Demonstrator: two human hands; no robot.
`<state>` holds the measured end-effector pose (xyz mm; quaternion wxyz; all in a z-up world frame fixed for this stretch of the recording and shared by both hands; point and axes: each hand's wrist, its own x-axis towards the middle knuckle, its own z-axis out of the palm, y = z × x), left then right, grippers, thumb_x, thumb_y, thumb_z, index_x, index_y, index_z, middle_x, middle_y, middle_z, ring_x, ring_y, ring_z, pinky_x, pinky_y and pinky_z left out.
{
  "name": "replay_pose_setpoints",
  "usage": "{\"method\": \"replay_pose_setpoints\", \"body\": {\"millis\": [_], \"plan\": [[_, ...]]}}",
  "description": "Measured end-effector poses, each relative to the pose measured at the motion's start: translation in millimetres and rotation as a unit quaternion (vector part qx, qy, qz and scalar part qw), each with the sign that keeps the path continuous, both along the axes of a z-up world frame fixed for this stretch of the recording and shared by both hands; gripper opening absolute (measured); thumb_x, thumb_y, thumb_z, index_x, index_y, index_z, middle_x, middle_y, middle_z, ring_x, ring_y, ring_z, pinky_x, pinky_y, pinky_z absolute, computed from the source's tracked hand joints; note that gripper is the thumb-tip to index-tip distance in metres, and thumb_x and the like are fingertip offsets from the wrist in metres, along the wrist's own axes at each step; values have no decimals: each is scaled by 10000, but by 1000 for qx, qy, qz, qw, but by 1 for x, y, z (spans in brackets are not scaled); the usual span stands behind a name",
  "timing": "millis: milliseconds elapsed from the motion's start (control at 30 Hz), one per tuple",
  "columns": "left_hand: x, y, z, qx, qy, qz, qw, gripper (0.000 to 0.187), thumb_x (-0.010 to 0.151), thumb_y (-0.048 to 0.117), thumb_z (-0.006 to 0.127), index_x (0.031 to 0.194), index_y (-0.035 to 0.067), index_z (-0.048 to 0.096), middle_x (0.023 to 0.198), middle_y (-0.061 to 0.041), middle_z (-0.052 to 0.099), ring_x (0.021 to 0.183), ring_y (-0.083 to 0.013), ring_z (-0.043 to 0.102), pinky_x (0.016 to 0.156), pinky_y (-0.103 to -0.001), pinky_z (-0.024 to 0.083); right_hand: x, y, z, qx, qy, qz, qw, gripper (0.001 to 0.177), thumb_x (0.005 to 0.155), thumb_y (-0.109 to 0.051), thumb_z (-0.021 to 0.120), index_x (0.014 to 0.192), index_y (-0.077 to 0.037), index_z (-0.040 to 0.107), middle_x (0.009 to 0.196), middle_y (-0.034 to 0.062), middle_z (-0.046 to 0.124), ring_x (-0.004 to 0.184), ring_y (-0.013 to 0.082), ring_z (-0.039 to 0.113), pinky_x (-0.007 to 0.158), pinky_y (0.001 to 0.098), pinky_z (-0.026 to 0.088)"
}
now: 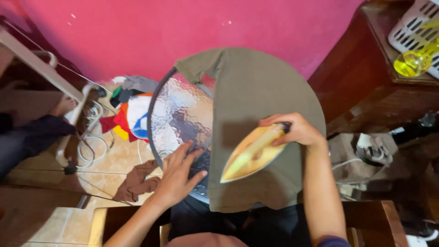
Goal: The person irons a green shirt laid out on a round glass table. They use a yellow iron to smooth the fabric, moving it back and forth across the shirt's surface while holding the garment steady with their left hand.
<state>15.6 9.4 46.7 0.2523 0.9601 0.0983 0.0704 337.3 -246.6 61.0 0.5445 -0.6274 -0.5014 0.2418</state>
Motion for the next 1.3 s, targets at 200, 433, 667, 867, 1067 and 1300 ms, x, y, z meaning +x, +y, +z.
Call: {"method": "replay_pose_setpoints", "body": {"millis": [200,433,667,867,1067,1300], "plan": [[3,15,-3,5,-32,-31,999,364,876,415,737,1216,296,685,1423,-35,543,1451,-290,410,1084,-527,294,-20,-50,-28,-1,-18,-251,968,661,522,-101,1001,1143,-37,784,1128,107,780,1060,193,692,1006,317,500],[95,31,-48,30,-112,-100,988,336,875,387,732,1184,262,688,1409,-40,587,1408,-278,484,1071,-495,361,-78,-33,-26,65,-73,-170,981,636,536,-156,1032,1094,16,780,1119,201,784,1112,301,727,1008,418,522],[127,56,-48,179,-108,-127,970,816,851,768,588,1421,184,594,1499,-173,546,1439,-354,458,1135,-594,282,-58,-72,-41,109,16,-192,975,588,579,-69,946,1095,110,728,1169,293,733,1189,406,673,1052,478,488],[192,59,-44,186,-172,-38,967,713,844,689,679,1282,127,685,1469,-182,567,1409,-364,480,1128,-595,323,-66,-69,-47,121,4,-292,949,635,573,30,908,1153,127,667,1190,292,689,1221,417,648,1088,481,459],[273,48,-32,162,40,50,985,1135,800,902,451,1591,92,368,1663,-297,234,1576,-429,138,1242,-607,62,-72,-55,-30,118,-54,-300,945,524,555,82,888,1032,91,673,1129,266,721,1262,437,626,1113,522,423],[312,77,-15,190,124,114,967,1203,809,977,310,1653,123,230,1698,-259,159,1594,-389,29,1219,-581,-104,-56,-24,-26,-35,-13,-453,891,577,557,8,827,1124,-70,758,1020,168,766,941,301,683,813,416,537]]}}
